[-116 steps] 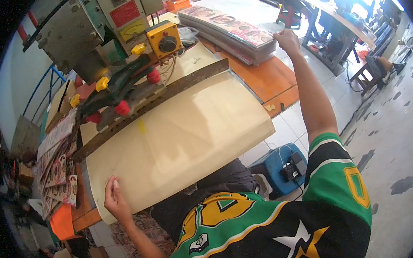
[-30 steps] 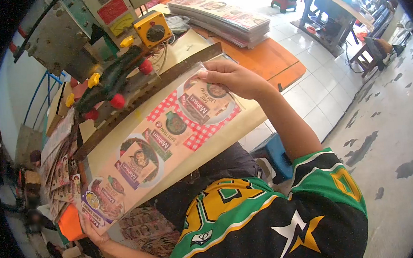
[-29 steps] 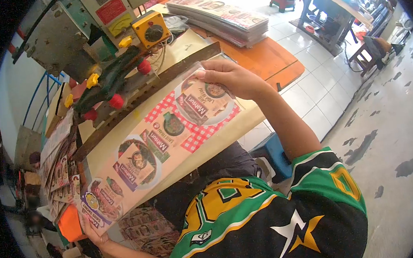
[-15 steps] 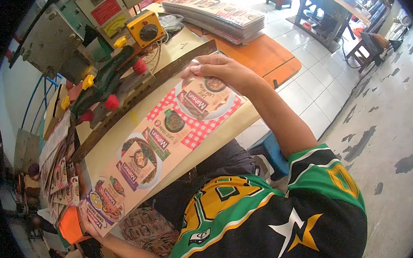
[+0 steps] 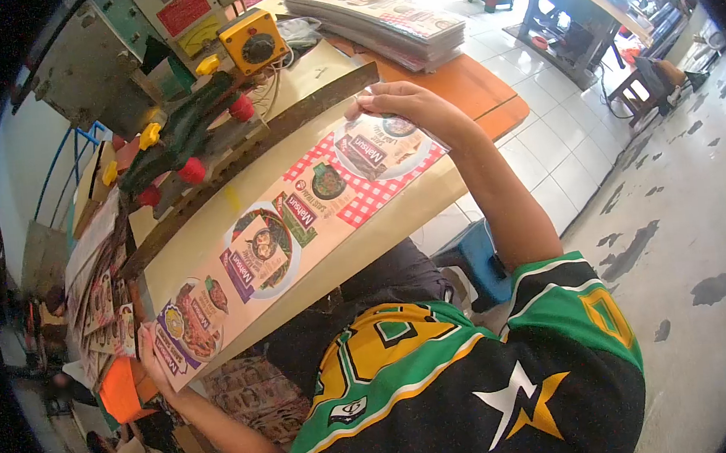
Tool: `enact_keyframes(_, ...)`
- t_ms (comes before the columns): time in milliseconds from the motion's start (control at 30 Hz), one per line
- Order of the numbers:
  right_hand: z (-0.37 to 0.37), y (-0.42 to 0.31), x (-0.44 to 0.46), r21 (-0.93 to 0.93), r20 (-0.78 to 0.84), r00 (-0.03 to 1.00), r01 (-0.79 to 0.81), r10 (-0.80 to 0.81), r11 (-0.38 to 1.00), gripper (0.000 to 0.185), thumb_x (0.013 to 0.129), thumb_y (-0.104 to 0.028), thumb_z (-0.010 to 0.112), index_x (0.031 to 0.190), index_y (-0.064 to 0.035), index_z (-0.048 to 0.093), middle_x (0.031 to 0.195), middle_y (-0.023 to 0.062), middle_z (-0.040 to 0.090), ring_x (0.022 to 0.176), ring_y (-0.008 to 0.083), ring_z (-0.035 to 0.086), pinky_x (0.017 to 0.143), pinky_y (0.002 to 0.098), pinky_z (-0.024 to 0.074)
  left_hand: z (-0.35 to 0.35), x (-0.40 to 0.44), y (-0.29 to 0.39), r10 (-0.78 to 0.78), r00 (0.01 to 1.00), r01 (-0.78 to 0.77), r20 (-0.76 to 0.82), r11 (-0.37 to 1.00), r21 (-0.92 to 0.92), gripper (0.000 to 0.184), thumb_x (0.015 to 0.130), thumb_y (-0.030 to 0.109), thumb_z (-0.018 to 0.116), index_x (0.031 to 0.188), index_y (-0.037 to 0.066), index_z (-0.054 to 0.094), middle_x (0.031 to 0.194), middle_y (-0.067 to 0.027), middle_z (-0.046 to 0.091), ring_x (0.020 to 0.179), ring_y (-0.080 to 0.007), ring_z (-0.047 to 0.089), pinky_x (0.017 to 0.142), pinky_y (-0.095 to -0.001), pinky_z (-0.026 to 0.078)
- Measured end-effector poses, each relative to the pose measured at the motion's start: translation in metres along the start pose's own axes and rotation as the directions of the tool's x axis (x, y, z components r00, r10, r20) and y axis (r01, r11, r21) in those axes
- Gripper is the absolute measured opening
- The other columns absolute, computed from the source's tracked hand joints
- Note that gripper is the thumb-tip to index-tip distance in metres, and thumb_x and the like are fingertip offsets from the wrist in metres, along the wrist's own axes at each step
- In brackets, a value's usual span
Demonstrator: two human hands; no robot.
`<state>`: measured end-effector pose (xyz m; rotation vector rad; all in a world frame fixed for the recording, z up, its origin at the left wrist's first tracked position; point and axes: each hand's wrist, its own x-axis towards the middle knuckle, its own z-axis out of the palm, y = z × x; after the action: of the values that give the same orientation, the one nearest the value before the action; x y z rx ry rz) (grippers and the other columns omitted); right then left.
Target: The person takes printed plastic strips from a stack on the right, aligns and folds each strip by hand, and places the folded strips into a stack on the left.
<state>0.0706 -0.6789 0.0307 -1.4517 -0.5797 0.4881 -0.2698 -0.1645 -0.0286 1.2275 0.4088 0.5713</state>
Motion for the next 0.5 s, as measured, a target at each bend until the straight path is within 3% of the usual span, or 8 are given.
enact_keyframes(233, 0.004, 0.001, 0.0015, 0.078, 0.043, 0.999, 0.005, -0.009, 0.997, 0.028, 0.106, -0.029, 0.058, 0.107, -0.0032, 0.069, 0.098, 0.0007, 0.069, 0.08, 0.0027, 0.067, 0.071, 0.0189, 0.0559, 0.009, 0.0015, 0.0031, -0.009, 0.999, 0.008, 0.037, 1.0, 0.018, 0.02, 0.107, 0.022, 0.055, 0.101, 0.004, 0.057, 0.088, -0.0069, 0.069, 0.077, -0.0132, 0.069, 0.071, -0.027, 0.058)
enact_keyframes(500, 0.0079, -0.0008, 0.0062, 0.006, 0.023, 0.999, 0.044, -0.044, 0.999, 0.028, 0.106, -0.029, 0.058, 0.107, -0.0027, 0.068, 0.099, 0.0013, 0.069, 0.081, 0.0037, 0.067, 0.075, 0.0198, 0.0561, 0.0112, 0.002, 0.0033, -0.011, 1.0, 0.012, -0.024, 0.998, 0.057, 0.021, 0.107, 0.023, 0.056, 0.097, 0.004, 0.057, 0.086, -0.0054, 0.068, 0.074, -0.0119, 0.068, 0.069, -0.0252, 0.057)
